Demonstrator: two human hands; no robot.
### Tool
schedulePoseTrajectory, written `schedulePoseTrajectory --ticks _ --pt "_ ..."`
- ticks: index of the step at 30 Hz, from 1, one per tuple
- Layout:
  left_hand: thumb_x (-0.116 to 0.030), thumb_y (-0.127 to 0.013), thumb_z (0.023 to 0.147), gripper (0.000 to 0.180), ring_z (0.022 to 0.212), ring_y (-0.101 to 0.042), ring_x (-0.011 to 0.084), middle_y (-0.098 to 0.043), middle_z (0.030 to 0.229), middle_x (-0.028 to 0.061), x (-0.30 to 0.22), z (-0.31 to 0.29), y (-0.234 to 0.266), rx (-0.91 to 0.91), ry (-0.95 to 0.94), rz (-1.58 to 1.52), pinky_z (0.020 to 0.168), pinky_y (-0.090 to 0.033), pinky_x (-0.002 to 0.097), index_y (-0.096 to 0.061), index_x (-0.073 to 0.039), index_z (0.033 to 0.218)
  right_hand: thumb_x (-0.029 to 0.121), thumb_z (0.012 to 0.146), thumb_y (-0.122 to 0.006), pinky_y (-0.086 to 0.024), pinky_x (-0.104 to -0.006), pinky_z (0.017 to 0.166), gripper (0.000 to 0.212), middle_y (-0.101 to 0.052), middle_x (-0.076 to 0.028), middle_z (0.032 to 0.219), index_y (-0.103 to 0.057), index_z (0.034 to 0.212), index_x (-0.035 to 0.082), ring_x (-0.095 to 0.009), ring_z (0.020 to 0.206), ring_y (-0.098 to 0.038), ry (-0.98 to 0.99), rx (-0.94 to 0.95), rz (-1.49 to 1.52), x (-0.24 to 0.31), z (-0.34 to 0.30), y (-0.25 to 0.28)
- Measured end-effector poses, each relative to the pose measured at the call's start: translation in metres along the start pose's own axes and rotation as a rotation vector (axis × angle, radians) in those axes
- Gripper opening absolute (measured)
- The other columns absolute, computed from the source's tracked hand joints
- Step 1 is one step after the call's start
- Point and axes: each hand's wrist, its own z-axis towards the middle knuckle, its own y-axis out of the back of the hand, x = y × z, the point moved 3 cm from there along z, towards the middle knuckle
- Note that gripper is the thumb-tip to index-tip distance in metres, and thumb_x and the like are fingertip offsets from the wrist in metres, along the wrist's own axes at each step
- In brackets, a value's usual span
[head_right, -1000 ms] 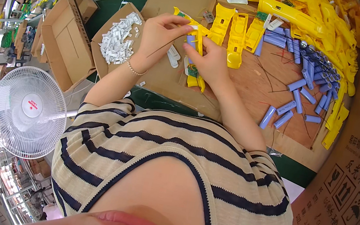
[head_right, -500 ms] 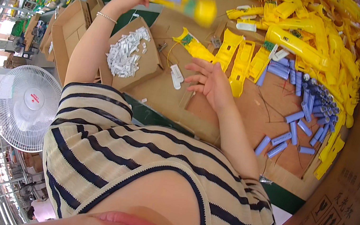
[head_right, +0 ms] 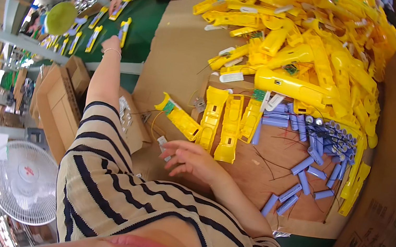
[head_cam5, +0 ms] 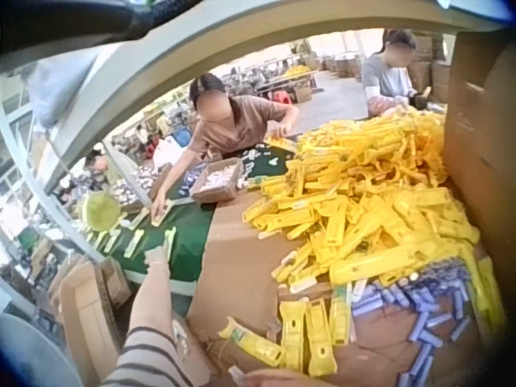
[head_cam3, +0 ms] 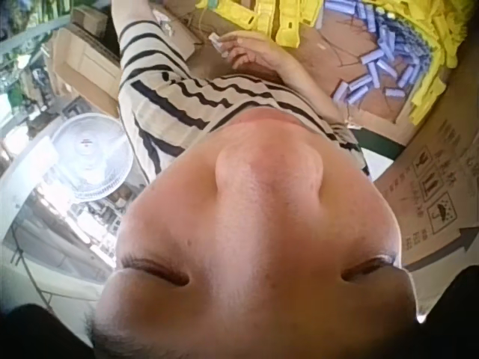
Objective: Assembling the internal components and outer plastic casings of small yellow flashlight devices at a factory workbench.
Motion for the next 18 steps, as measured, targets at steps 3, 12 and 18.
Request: schedulePoseTrajectory --ticks 3,12,18 --pt "-0.017 -0.064 0.067 0.061 0.107 -0.052 0.0366 -0.054 0.115 0.0231 -0.173 -0.126 0.039 -0.36 -0.347 -0.424 0.093 -0.042 0.0419 -0.045 0.002 0.122 0.022 0.091 -0.052 -0.053 -0.0301 0.076 0.042 -0.056 -0.014 0.111 -0.045 0.127 0.0 -0.018 0.091 -0.059 -0.058 -0.1 -0.036 -0.001 0.002 0.019" --pt "-0.042 -0.062 0.079 0.073 0.131 -0.03 0.0351 -0.022 0.147 0.0178 -0.463 -0.42 0.103 0.229 -1.815 -0.488 0.104 -0.032 0.0378 -0.03 -0.018 0.141 0.021 0.09 -0.054 -0.049 -0.0257 0.075 0.042 -0.059 -0.009 0.108 -0.047 0.127 0.003 -0.014 0.091 -0.058 -0.022 -0.149 -0.233 0.012 -0.004 0.01" --pt "-0.039 -0.064 0.074 0.075 0.072 -0.061 0.0213 -0.065 0.087 0.0115 -0.517 -0.437 0.089 0.719 -1.485 -0.136 0.069 -0.048 0.0334 -0.033 -0.017 0.139 0.019 0.091 -0.053 -0.045 -0.025 0.08 0.037 -0.059 -0.004 0.099 -0.048 0.124 0.003 -0.011 0.089 -0.056 -0.003 -0.137 -0.255 0.014 -0.014 0.009"
